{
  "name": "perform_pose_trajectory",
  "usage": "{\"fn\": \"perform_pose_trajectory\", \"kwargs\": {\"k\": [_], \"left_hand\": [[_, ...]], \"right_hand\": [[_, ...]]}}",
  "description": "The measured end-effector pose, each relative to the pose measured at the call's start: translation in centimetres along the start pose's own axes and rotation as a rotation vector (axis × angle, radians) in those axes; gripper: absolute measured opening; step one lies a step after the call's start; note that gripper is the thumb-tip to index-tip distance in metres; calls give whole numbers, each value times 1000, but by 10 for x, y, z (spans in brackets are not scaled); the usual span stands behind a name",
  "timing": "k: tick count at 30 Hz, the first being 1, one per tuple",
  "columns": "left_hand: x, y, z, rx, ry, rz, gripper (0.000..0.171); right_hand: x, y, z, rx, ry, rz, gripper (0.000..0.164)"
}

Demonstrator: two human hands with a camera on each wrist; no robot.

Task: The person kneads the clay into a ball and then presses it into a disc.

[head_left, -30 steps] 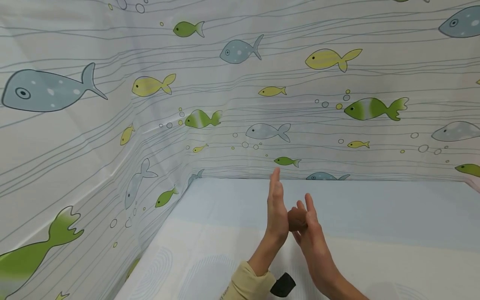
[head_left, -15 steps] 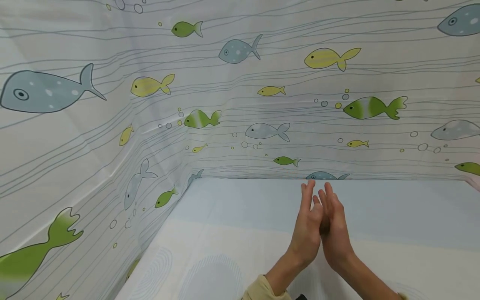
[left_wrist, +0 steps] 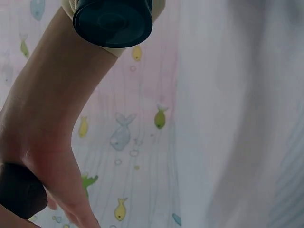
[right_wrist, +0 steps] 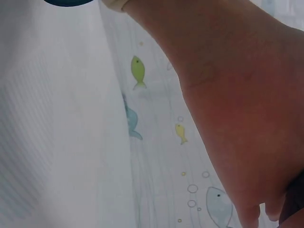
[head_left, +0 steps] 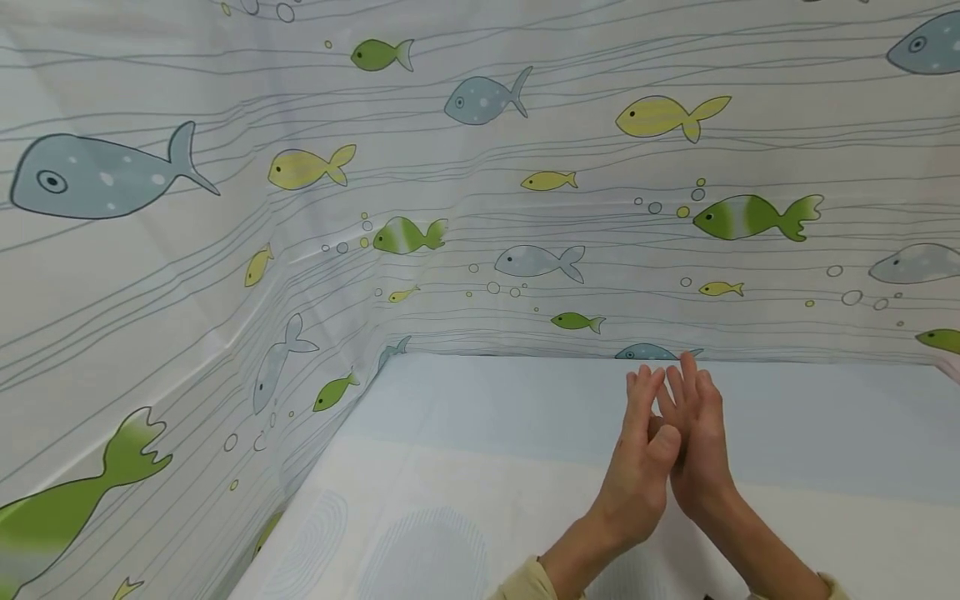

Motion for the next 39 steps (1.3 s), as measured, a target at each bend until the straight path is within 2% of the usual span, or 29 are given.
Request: {"fn": "perform_pose_trajectory", "kwargs": {"k": [4,11,20,28,34,39], "left_hand": [[-3,1,1,-6,-22,6,56],[-15,7,8,-64,-84,-83,54],[-37,9,14,-46,-164,-134,55],[-52,13,17,-90,-227,-175,55],[-52,12,16,-91,-226,-183,55],[-39,11,13,-85,-174,-174,55]], "right_hand": [[4,-3,-2,-1,21,-15,62],[18,-9,-14,-32,82,-80,61],[36,-12,-27,-43,149,-96,59],[43,-12,-33,-48,201,-111,58],[45,-9,-34,-56,195,-106,59],[40,-7,-31,-63,138,-110,60]]}}
Point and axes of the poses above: each hand's wrist, its own z-axis towards the middle knuckle, its own x-axis out of the palm, y = z × x, the point moved 7 cm from there along z, towards the middle knuckle, and after that the axes turned 14 degrees about -x, right-handed, at the moved point
